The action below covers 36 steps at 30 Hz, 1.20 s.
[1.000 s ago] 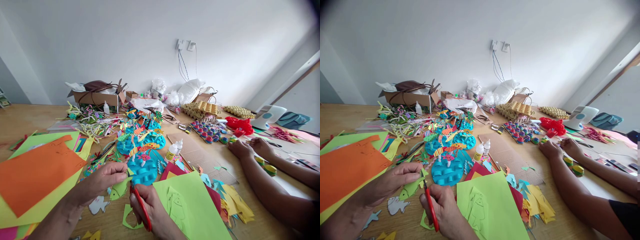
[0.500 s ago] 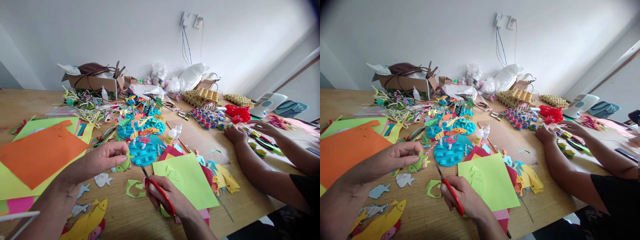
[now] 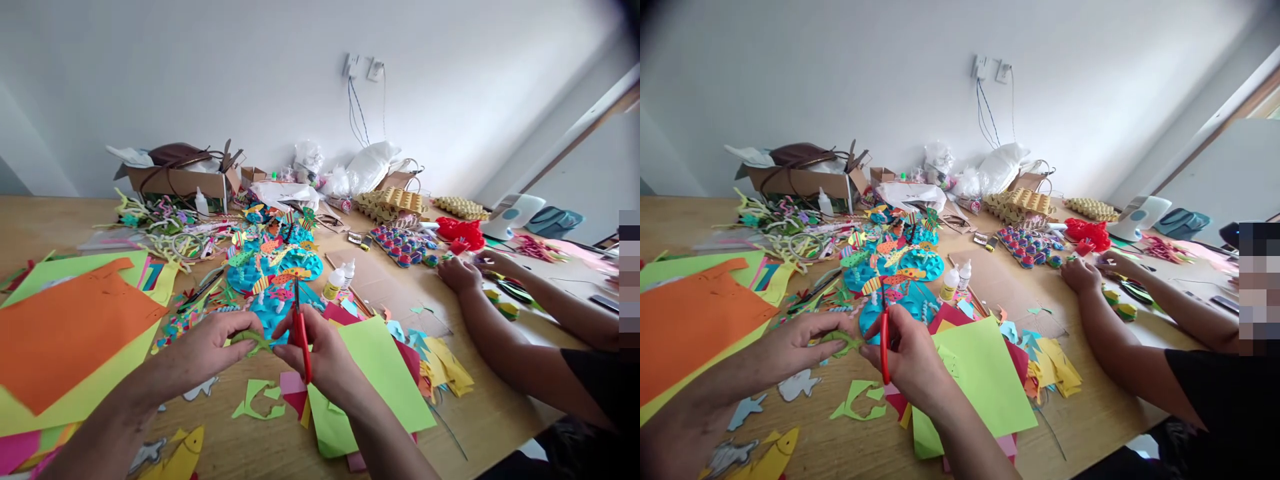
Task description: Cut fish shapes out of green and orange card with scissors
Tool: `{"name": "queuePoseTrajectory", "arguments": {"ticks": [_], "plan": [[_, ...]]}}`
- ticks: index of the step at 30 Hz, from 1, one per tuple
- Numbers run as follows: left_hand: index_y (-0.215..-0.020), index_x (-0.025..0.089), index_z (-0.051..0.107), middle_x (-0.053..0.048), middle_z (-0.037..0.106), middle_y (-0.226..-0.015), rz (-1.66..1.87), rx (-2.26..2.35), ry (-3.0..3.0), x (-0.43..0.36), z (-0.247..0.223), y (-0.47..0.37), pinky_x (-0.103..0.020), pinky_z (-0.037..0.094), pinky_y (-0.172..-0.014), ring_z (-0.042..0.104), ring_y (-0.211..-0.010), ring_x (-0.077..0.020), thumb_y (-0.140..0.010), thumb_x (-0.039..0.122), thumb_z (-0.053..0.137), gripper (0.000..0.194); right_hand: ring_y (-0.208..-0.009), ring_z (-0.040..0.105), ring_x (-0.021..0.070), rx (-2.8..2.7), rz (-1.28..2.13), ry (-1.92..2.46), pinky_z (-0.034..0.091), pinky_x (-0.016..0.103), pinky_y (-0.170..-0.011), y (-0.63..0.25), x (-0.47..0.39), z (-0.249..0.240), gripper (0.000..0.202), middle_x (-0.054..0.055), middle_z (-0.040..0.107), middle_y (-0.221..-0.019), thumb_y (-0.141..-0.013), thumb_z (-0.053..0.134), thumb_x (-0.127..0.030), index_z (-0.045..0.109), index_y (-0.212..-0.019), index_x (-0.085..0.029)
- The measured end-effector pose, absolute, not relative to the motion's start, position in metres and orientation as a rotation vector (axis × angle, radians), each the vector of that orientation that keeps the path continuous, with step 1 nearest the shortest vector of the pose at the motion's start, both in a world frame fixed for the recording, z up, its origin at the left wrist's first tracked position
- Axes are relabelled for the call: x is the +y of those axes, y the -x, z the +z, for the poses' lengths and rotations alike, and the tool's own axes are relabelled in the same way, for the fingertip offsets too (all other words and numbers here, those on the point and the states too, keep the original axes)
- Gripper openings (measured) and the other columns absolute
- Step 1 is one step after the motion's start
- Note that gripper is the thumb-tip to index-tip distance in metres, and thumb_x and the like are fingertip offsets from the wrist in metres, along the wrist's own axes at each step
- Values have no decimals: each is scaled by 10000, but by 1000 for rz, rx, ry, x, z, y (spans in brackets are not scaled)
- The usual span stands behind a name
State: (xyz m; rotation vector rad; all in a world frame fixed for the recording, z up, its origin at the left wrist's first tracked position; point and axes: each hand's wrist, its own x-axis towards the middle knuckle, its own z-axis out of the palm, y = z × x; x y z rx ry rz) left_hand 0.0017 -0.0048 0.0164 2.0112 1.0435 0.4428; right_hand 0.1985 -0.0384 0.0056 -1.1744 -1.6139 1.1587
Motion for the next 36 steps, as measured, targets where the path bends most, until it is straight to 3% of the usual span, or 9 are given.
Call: {"name": "queuePoseTrajectory", "arguments": {"ticks": [8,12,21,26,36], "plan": [[-872,252,653,4,659,-864,556,1049,-1923,-5,12,0,-292,447,-784,586,-877,-230,-786,293,544,145,-605,452,114,-1656,1068,1155,359,218,-556,-189,-32,6,80,-38,522,-659,-720,579,-162,504,-721,-189],[-1016,256,569,16,579,-837,705,1099,-1780,-7,14,-1,-249,435,-673,533,-779,-182,-849,374,492,218,-562,437,107,-1360,1175,1073,362,219,-526,-187,-27,4,120,-40,516,-634,-670,597,-193,486,-717,-191],[-673,213,493,64,374,-600,750,1160,-1689,-7,19,-12,-222,315,-522,364,-571,-130,-797,397,495,221,-550,438,98,-1119,1311,1004,349,215,-524,-178,-27,-1,198,-41,535,-634,-623,661,-225,497,-727,-183],[-711,205,502,53,403,-653,780,1180,-1651,-7,22,-8,-233,339,-575,395,-631,-141,-802,401,487,216,-568,470,109,-1093,1279,1036,367,223,-535,-184,-28,-4,192,-30,561,-659,-640,667,-228,508,-737,-183],[-659,213,478,66,350,-606,742,1224,-1791,-6,18,-10,-221,289,-500,360,-560,-127,-801,379,477,218,-618,491,128,-1188,1329,1054,376,239,-576,-184,-31,-11,210,-21,562,-691,-648,682,-281,522,-748,-188]]}}
